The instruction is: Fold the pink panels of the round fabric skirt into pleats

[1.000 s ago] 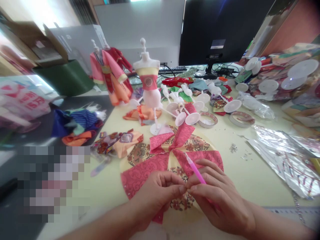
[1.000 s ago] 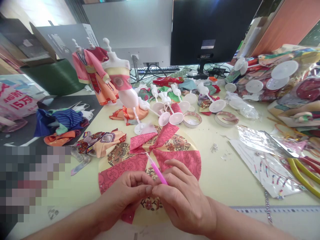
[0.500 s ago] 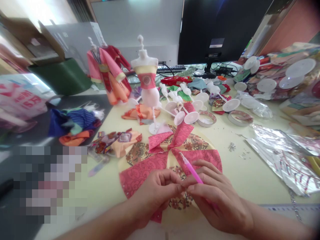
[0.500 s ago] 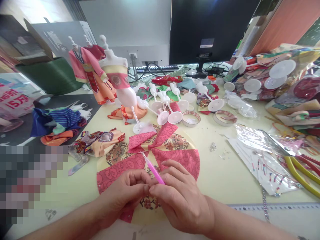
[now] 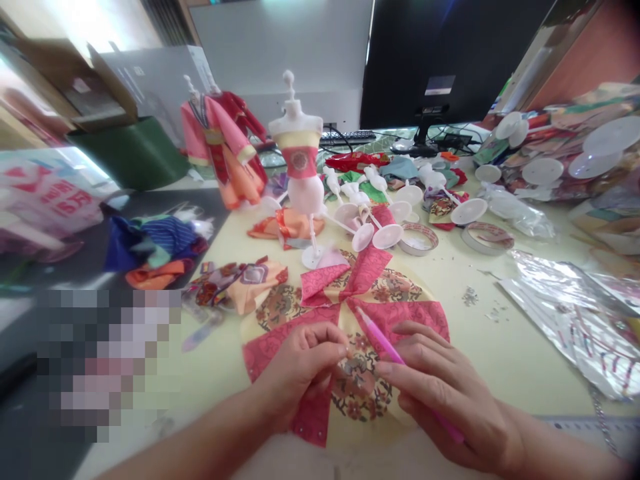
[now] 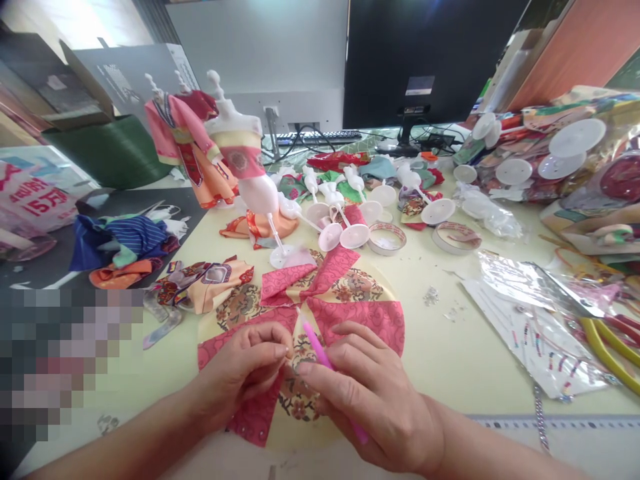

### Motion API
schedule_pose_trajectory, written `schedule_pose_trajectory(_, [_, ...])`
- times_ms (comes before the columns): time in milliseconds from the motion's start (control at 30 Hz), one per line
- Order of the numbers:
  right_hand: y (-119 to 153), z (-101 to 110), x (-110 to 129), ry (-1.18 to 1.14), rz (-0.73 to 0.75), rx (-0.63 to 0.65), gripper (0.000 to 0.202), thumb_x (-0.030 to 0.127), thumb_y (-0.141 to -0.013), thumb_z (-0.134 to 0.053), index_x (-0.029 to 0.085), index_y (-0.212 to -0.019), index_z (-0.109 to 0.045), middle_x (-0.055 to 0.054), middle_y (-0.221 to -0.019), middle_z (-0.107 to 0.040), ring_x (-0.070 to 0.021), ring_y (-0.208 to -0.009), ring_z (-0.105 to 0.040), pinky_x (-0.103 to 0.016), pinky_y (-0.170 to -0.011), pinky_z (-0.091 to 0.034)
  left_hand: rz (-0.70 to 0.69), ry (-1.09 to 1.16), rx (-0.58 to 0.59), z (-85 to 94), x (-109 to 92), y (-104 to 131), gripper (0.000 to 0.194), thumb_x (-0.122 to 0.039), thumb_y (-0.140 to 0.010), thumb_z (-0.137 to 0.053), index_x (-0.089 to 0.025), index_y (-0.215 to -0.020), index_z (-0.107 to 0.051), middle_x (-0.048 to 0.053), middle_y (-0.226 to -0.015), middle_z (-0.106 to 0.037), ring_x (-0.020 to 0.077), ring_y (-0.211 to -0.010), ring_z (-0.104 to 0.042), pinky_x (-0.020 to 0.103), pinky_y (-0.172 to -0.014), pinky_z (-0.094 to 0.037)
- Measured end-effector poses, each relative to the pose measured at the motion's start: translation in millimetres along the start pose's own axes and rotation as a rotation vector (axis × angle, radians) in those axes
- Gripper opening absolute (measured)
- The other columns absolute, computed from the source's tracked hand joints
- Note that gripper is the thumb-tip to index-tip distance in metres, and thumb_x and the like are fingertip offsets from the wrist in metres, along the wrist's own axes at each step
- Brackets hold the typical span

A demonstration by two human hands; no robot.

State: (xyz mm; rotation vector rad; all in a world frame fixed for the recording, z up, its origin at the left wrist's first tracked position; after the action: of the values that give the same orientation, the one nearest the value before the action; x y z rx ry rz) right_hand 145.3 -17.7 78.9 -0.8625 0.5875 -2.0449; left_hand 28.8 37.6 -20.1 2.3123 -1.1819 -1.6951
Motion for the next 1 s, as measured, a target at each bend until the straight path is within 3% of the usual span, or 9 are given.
schedule_pose_trajectory(100, [-1.0,0.7,1.5,0.011,0.006,0.012,0.024,0.016,-0.096,-0.038,0.008,-0.11,-0.056,-0.008,-0.082,-0.059,-0.0165,-0.078,-0.058,-0.039,-0.087,-0.048,-0.008,-0.021,-0.02,3.2,-1.3,0.1,0.016,-0.027,-0.067,-0.063,-0.016,-0.066,-0.052,-0.011,-0.038,-0.03,0.0016,-0.033,-0.017,0.016,-0.033,-0.01])
schedule_pose_trajectory(300, [-2.1,3.0,5.9,-0.021,0.014,0.029,0.019,0.013,-0.095,-0.039,0.008,-0.101,-0.057,-0.006,-0.079,-0.06,-0.0138,-0.075,-0.058,-0.036,-0.09,-0.045,-0.019,-0.006,-0.041,7.6,-1.8,-1.9,0.016,-0.029,-0.07,-0.064,-0.016,-0.07,-0.054,-0.012,-0.04,-0.028,0.0019,-0.034,-0.015,0.017,-0.033,-0.011])
schedule_pose_trajectory(1000, [-1.5,0.0,4.7,-0.044,0.01,0.064,0.022,0.005,-0.086,-0.044,0.008,-0.103,-0.056,-0.007,-0.081,-0.062,-0.0148,-0.076,-0.059,-0.038,-0.089,-0.047,-0.025,-0.021,-0.005,6.4,1.1,-4.5,0.018,-0.032,-0.078,-0.063,-0.015,-0.078,-0.057,-0.011,-0.041,-0.034,0.0009,-0.032,-0.018,0.017,-0.033,-0.011])
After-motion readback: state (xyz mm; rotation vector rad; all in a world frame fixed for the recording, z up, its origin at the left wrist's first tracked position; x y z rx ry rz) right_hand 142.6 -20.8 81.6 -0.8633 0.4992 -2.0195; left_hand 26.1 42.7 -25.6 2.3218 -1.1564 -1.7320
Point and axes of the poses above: each hand's wrist, its own y-axis away from the middle knuckle, its own z-axis out of the back of the hand, x = y × z, the point moved 8 cm from there along -y, towards the middle knuckle
